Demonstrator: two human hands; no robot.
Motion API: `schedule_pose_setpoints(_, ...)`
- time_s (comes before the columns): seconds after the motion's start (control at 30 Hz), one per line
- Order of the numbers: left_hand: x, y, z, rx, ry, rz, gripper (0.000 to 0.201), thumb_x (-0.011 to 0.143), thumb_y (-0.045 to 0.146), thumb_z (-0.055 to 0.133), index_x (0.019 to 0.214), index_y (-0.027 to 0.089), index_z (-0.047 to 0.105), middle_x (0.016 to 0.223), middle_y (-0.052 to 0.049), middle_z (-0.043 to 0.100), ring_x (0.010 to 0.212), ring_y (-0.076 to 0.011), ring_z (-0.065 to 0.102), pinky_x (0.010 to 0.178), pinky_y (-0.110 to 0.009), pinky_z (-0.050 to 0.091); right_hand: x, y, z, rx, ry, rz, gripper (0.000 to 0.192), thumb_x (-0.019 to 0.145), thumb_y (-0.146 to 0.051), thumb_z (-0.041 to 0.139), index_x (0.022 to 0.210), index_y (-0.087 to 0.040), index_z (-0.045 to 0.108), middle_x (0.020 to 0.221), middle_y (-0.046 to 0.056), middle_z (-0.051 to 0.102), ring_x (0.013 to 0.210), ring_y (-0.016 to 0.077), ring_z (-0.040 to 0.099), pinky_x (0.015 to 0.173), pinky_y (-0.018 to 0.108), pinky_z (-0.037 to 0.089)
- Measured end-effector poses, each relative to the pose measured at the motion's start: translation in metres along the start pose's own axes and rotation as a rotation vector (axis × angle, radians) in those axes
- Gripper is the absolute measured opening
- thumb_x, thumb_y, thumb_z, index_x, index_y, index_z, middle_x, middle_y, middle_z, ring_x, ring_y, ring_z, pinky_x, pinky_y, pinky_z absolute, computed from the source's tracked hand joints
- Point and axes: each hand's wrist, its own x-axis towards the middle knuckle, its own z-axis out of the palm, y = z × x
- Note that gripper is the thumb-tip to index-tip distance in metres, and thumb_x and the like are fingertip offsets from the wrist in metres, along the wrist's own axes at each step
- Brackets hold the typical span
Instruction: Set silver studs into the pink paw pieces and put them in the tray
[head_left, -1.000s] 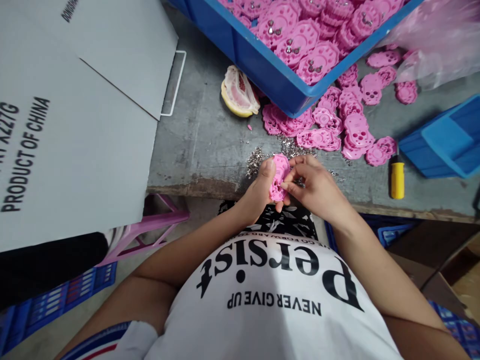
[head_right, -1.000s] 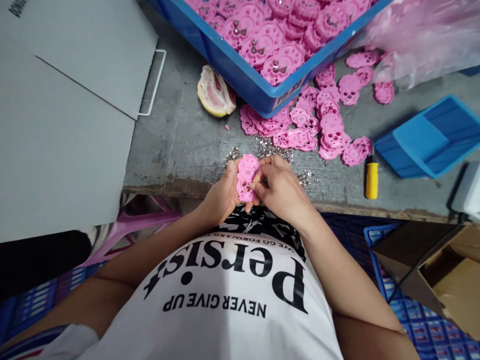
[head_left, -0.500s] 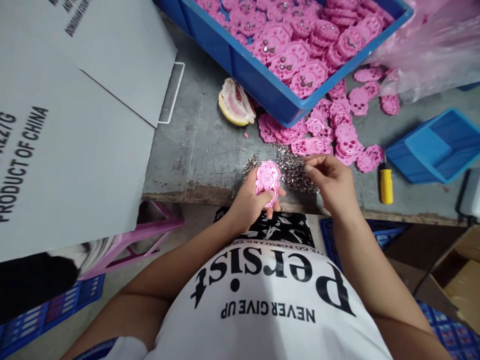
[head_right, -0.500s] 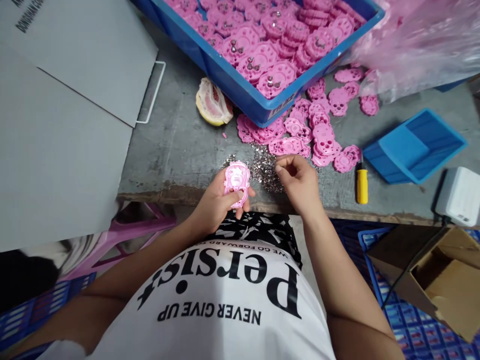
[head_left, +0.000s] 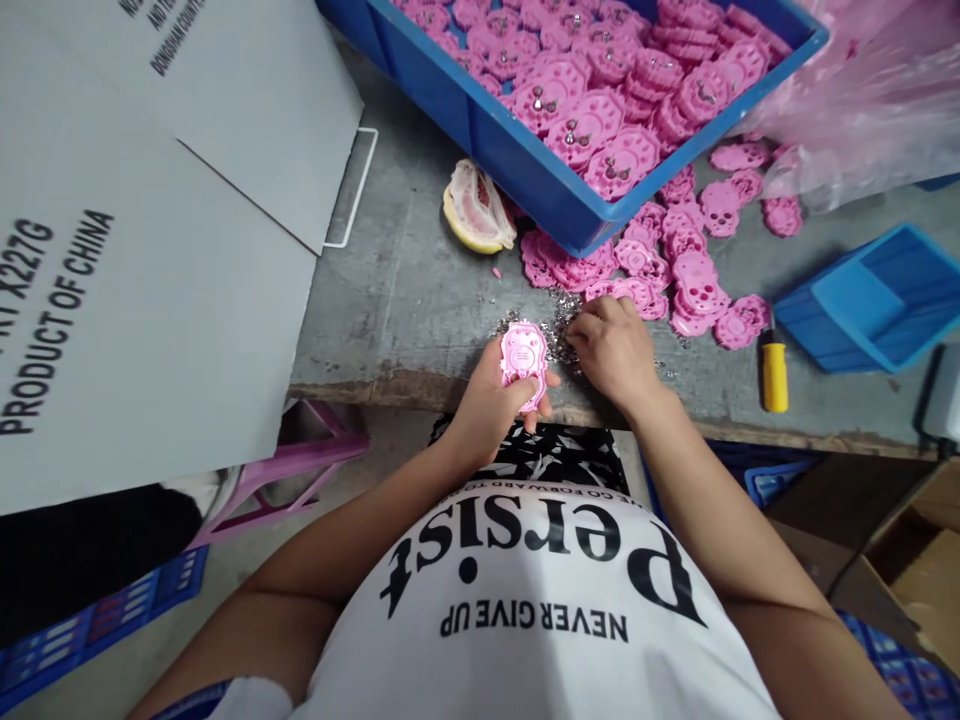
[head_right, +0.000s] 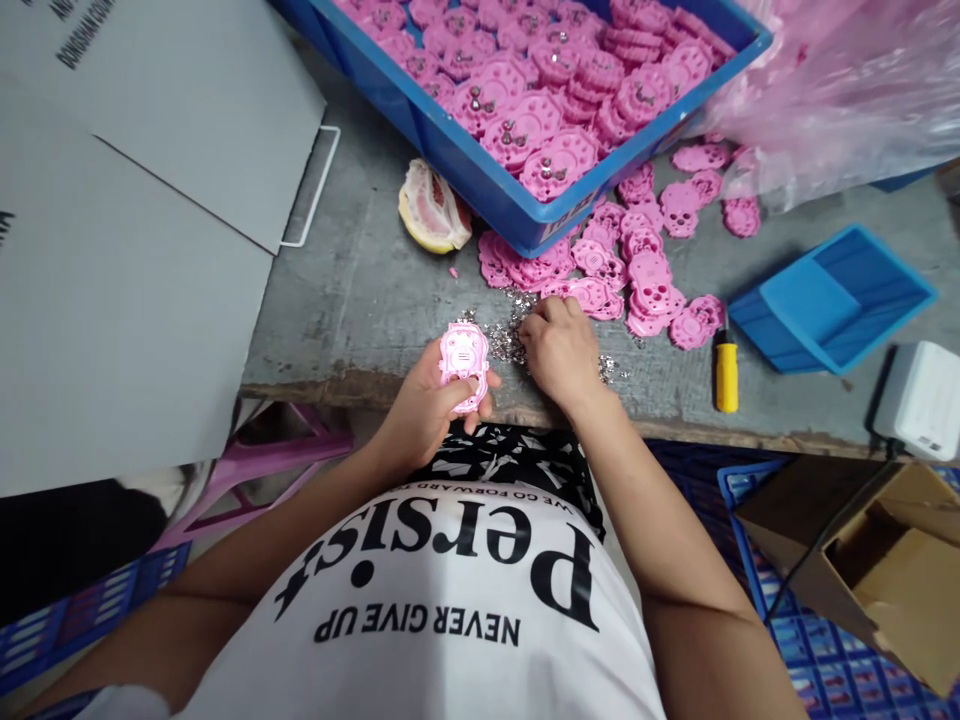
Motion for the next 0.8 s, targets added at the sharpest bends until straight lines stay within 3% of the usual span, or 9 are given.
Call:
schedule_pose_setpoints(0.13, 0.000, 0.000, 0.000, -0.002, 0.015, -0.006, 0.043, 0.075, 0.016, 0.066, 0.114, 0.019, 0.048, 0.092, -0.004, 0.071, 0.055, -0.0114, 0.062, 0.041, -0.023, 0.040, -0.003, 0.005, -0.005, 0.151, 0.089, 0.110, 0.012, 0.088, -0.023, 0.062, 0.080, -0.023, 0.071, 0.094, 0.011, 0.068, 0.094, 0.0299, 0.056, 0.084, 0.045, 0.045)
schedule_pose_setpoints(0.23, 0.003, 0.000, 0.001, -0.003, 0.030, -0.010, 0.044, 0.075, 0.016, 0.067, 0.114, 0.019, 0.048, 0.092, -0.004, 0.071, 0.055, -0.0117, 0.062, 0.041, -0.023, 0.040, -0.007, 0.001, -0.012, 0.497, 0.129, 0.284, 0.009, 0.082, -0.029, 0.070, 0.077, -0.022, 0.068, 0.077, 0.004, 0.065, 0.073, 0.0208, 0.055, 0.071, 0.036, 0.043)
schedule_pose_setpoints(0.37, 0.005, 0.000, 0.003, -0.001, 0.035, 0.014, 0.046, 0.074, 0.017, 0.069, 0.115, 0.019, 0.048, 0.092, -0.002, 0.070, 0.057, -0.0121, 0.063, 0.042, -0.023, 0.042, -0.013, -0.016, -0.020, 1.065, 0.044, 0.485, 0.029, 0.065, -0.044, 0.088, 0.072, -0.021, 0.070, 0.063, -0.002, 0.060, 0.055, 0.0112, 0.041, 0.054, 0.028, 0.030)
schedule_pose_setpoints(0.47, 0.006, 0.000, 0.006, 0.000, 0.062, 0.067, 0.046, 0.074, 0.018, 0.071, 0.114, 0.019, 0.048, 0.091, -0.001, 0.069, 0.058, -0.0118, 0.064, 0.042, -0.022, 0.043, -0.018, -0.029, -0.021, 1.265, -0.035, 0.571, 0.035, 0.055, -0.045, 0.095, 0.069, -0.022, 0.073, 0.063, -0.002, 0.062, 0.052, 0.0096, 0.039, 0.050, 0.027, 0.026)
schedule_pose_setpoints(0.6, 0.007, 0.000, 0.009, -0.043, 0.070, 0.109, 0.047, 0.073, 0.025, 0.079, 0.109, 0.020, 0.050, 0.085, 0.001, 0.066, 0.059, -0.0118, 0.065, 0.043, -0.022, 0.045, -0.026, -0.039, -0.018, 1.302, -0.060, 0.552, 0.028, 0.060, -0.045, 0.094, 0.071, -0.025, 0.078, 0.068, -0.001, 0.068, 0.055, 0.0124, 0.048, 0.054, 0.029, 0.037)
schedule_pose_setpoints(0.7, 0.008, -0.002, 0.009, -0.078, 0.085, 0.115, 0.049, 0.072, 0.028, 0.084, 0.107, 0.020, 0.051, 0.080, 0.003, 0.062, 0.058, -0.0116, 0.064, 0.042, -0.021, 0.044, -0.031, -0.045, -0.015, 1.185, 0.031, 0.430, 0.014, 0.069, -0.038, 0.090, 0.075, -0.028, 0.081, 0.077, 0.000, 0.072, 0.071, 0.0169, 0.061, 0.069, 0.034, 0.049)
schedule_pose_setpoints(0.8, 0.008, -0.003, 0.008, -0.110, 0.090, 0.085, 0.049, 0.071, 0.031, 0.085, 0.104, 0.020, 0.050, 0.076, 0.004, 0.061, 0.055, -0.0111, 0.062, 0.039, -0.020, 0.040, -0.037, -0.048, -0.013, 0.999, 0.135, 0.299, 0.003, 0.076, -0.030, 0.084, 0.079, -0.030, 0.083, 0.083, 0.001, 0.072, 0.081, 0.0188, 0.066, 0.079, 0.036, 0.053)
